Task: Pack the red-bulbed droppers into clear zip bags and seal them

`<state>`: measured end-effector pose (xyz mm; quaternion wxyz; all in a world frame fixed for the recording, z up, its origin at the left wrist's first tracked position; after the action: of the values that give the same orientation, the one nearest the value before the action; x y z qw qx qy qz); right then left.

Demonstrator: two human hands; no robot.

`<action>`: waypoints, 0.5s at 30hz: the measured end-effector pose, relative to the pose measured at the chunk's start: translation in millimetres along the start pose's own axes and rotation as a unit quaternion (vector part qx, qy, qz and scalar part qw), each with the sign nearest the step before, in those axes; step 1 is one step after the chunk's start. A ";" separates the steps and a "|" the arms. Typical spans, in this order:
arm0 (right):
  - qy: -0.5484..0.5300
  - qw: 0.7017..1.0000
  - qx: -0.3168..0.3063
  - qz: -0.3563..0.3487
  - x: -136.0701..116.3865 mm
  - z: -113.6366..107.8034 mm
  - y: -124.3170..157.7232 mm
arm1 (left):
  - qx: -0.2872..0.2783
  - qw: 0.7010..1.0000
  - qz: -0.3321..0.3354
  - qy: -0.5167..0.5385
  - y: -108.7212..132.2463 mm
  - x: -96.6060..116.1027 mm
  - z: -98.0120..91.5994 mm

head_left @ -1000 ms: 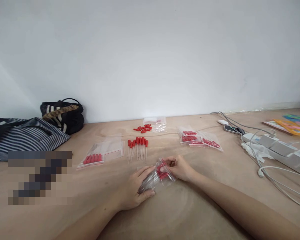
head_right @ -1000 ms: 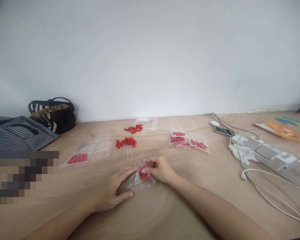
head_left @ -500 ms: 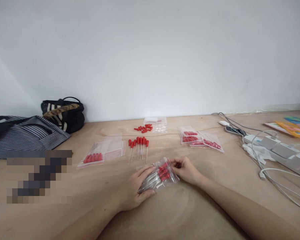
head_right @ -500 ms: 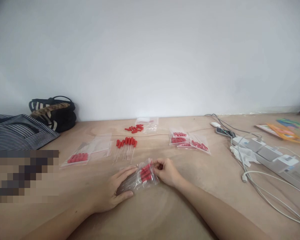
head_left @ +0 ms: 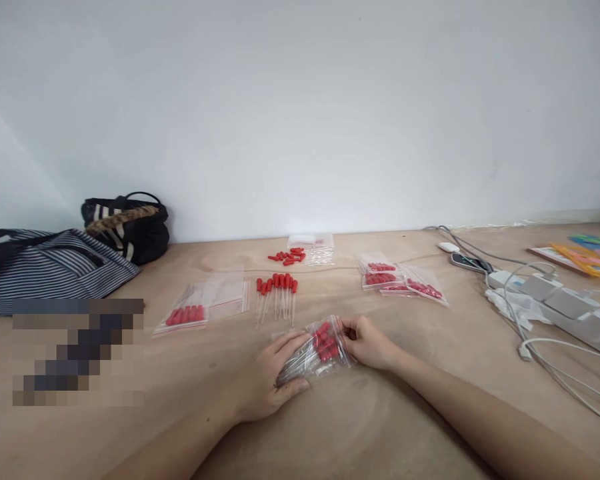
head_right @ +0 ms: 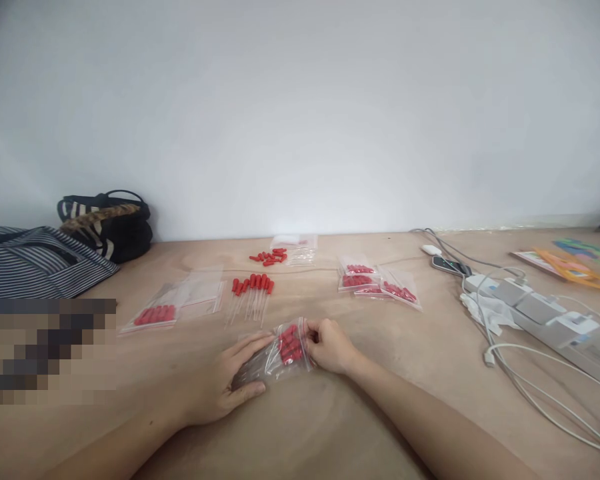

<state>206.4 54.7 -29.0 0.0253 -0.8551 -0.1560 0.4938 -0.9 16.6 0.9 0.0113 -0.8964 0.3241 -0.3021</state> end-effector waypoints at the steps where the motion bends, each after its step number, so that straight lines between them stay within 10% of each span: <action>1: -0.001 1.000 0.001 -0.002 0.5 0.2 0.1 | 0.001 1.000 0.000 -0.001 0.2 -0.1 0.0; 15: -0.040 0.999 -0.008 0.021 0.0 -2.6 2.2 | -0.001 1.000 -0.008 -0.005 1.2 -0.5 -0.4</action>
<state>209.2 52.9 -28.1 0.0022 -0.8381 -0.1429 0.5265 -2.1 16.0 0.8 0.0094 -0.9006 0.3173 -0.2970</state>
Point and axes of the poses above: each hand's wrist, its own y-axis away from the middle knuckle, its own z-axis out of the palm, x = y × z, the point moved 2 cm from there along -y, towards the middle knuckle, and after that the axes turned 10 degrees about x, right-handed, at the moved point
